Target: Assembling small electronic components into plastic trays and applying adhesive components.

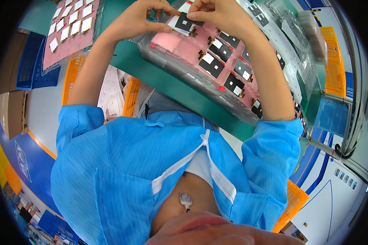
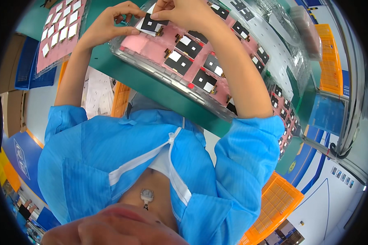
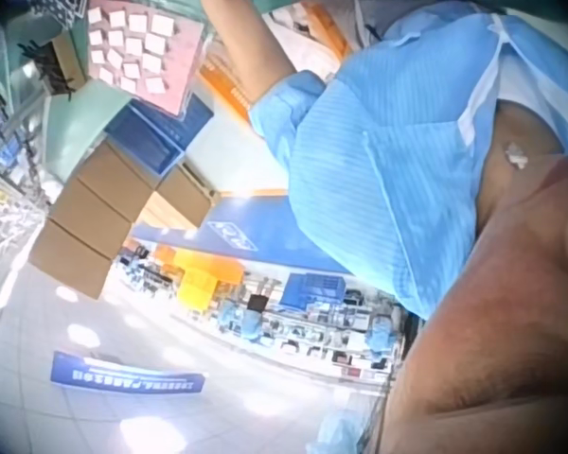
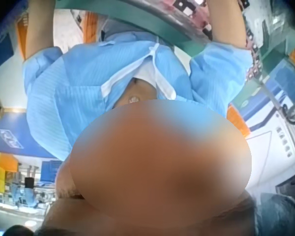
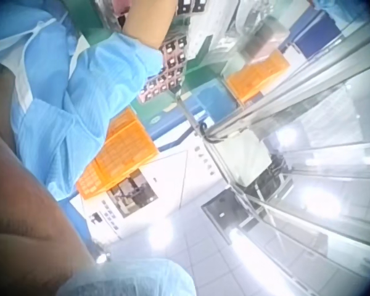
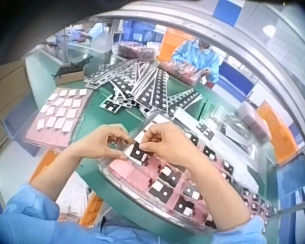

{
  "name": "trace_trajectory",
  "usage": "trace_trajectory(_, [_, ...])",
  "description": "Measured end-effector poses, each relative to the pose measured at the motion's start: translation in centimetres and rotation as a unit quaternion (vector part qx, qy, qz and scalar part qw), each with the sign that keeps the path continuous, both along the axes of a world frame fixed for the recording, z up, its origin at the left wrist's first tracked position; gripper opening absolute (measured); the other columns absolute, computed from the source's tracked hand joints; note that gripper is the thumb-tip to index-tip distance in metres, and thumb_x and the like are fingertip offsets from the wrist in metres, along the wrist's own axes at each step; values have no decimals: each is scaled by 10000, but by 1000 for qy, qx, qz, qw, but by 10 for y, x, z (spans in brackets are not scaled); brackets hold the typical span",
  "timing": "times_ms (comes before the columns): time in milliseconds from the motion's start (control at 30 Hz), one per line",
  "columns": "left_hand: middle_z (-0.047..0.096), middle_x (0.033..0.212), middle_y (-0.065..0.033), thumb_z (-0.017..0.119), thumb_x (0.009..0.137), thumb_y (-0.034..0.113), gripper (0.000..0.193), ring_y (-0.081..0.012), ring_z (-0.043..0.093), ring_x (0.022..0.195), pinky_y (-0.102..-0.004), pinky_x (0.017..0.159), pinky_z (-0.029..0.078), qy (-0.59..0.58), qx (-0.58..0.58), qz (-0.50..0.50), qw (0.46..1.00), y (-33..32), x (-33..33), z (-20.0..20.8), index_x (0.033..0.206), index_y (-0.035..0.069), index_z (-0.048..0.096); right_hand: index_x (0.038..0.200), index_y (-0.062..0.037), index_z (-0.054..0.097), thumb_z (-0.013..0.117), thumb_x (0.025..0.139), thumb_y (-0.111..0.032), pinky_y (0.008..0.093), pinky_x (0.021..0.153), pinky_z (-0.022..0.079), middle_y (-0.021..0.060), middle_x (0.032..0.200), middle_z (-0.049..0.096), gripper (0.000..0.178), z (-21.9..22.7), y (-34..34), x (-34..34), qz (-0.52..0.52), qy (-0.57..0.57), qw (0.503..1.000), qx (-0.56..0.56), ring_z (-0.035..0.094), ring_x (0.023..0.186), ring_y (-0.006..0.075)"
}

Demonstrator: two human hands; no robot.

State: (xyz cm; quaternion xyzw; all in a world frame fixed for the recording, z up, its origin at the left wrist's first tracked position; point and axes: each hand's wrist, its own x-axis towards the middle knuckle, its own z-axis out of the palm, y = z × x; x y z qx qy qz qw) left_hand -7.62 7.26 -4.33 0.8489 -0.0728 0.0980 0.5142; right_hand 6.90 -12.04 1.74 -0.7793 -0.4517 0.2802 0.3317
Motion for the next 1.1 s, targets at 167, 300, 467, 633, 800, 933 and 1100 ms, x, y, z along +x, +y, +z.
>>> trace_trajectory(167, [622,1006,-28,886,739,133,444,-130,581,912,-270,790,460,13,-22,0,1000,-1,-1,0,1141,41,720,864,17,707,725,874,-106,278,582,482,61,729,686,124,-1,6,-3,-5,-20,999,-38,605,644,107])
trace_trajectory(300, [622,1010,-33,886,737,121,446,-133,582,915,-272,798,465,1,-27,-1,1000,-1,0,-1,1139,30,715,867,19,710,728,874,-123,281,573,473,57,716,682,143,-9,8,1,8,-27,1000,-12,597,634,103])
trace_trajectory(467, [622,1011,-37,884,736,115,445,-131,579,906,-275,792,466,1,-6,2,1000,0,0,-2,1136,24,712,863,21,713,727,872,-117,286,583,478,58,716,684,139,-11,10,3,4,-8,1000,-23,596,634,104])
trace_trajectory(633, [611,1008,-29,885,734,114,445,-128,565,904,-269,791,452,0,-33,0,999,-3,0,-2,1133,22,712,856,22,717,727,872,-115,288,594,483,62,715,685,139,-15,9,3,8,-23,1000,-11,600,638,108])
trace_trajectory(800, [608,1006,-27,887,731,111,446,-126,560,903,-267,790,447,2,-37,-1,999,-1,-1,-3,1133,25,713,843,23,720,733,866,-111,290,596,484,67,711,684,137,-15,12,0,6,-26,1000,-12,601,639,112])
trace_trajectory(933, [612,998,-26,885,735,116,445,-126,563,893,-271,782,452,-5,-26,-5,1000,-1,0,-3,1137,30,716,842,23,720,735,864,-109,292,591,481,69,711,684,135,-16,11,0,4,-24,1000,-9,600,635,113])
trace_trajectory(1100, [618,1002,-26,882,739,116,439,-127,569,897,-272,787,457,-2,-17,-1,1000,-2,-1,-1,1138,33,717,831,22,720,739,860,-115,303,582,476,71,699,681,141,-15,10,-1,-3,-32,999,-22,595,622,119])
